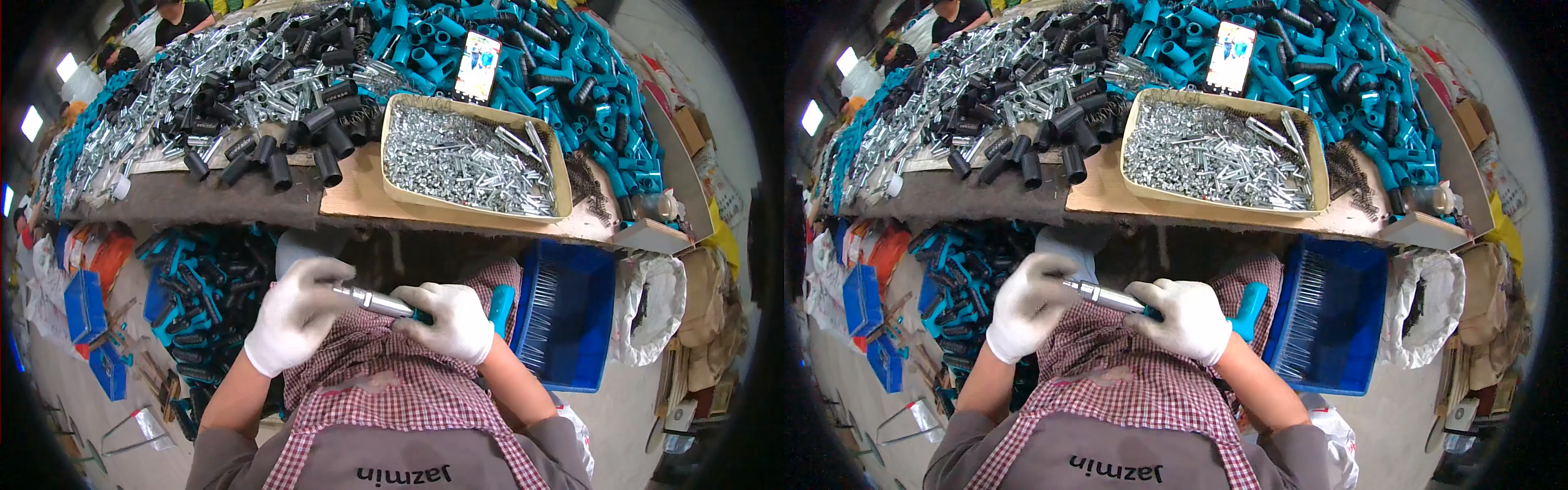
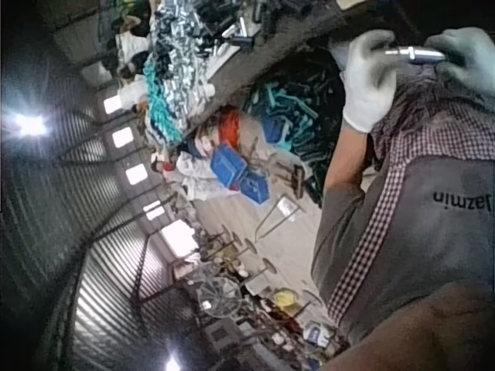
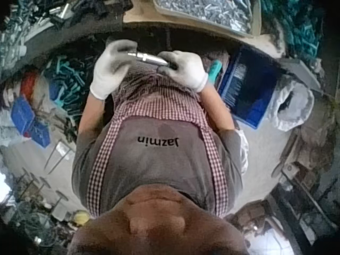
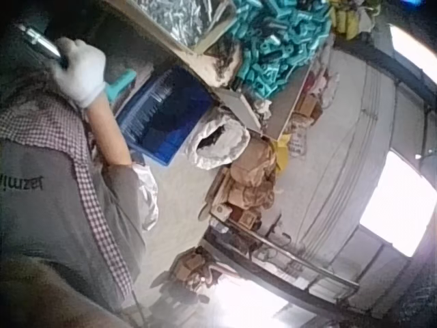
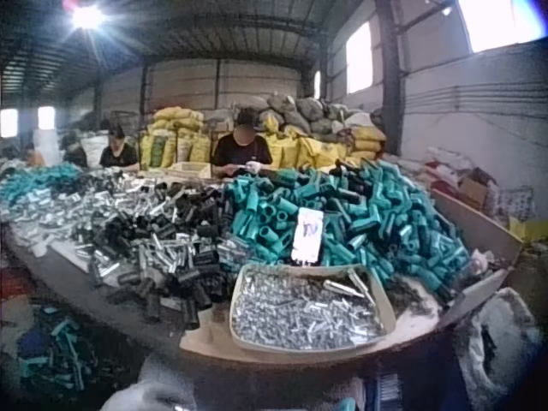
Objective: The person assembles tool components by inserting springs and metal pins into metal tubes, attaching plastic handles, and pressing the parts together by hand.
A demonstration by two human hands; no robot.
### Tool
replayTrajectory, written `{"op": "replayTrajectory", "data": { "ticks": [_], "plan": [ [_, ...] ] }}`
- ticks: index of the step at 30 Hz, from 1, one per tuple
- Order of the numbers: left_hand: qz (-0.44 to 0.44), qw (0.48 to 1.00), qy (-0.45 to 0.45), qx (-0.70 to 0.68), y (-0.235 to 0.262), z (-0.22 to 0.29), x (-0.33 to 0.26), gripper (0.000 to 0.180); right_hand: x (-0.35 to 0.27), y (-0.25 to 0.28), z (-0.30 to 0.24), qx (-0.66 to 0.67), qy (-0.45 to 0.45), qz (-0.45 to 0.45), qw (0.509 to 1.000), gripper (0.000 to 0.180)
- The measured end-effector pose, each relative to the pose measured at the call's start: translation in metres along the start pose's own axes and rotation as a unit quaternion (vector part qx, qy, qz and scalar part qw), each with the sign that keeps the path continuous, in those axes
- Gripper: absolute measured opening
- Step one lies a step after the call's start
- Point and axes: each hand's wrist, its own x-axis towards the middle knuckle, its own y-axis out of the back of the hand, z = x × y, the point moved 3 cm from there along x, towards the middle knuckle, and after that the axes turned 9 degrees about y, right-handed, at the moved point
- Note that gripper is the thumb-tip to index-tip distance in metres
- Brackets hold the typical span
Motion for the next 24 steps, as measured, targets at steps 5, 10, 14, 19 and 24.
{"op": "replayTrajectory", "data": {
  "ticks": [5,10,14,19,24],
  "plan": [
    [-0.12,0.948,0.254,-0.147,-0.012,-0.007,-0.002,0.027,0.0,0.0,0.0,0.006,0.025,-0.007,1.0,0.041],
    [-0.01,0.999,-0.043,-0.007,-0.006,0.009,0.005,0.028,0.001,0.001,0.005,0.019,0.031,-0.003,0.999,0.041],
    [-0.13,0.942,0.288,-0.114,-0.014,-0.01,0.002,0.035,0.002,0.001,0.011,0.004,0.028,-0.039,0.999,0.043],
    [0.003,0.989,-0.075,-0.124,-0.01,-0.002,0.006,0.03,0.01,0.011,0.022,0.155,-0.008,-0.043,0.987,0.044],
    [-0.115,0.986,0.102,-0.072,-0.024,-0.022,0.009,0.083,0.011,0.003,0.022,0.627,-0.023,0.228,0.745,0.041]
  ]
}}
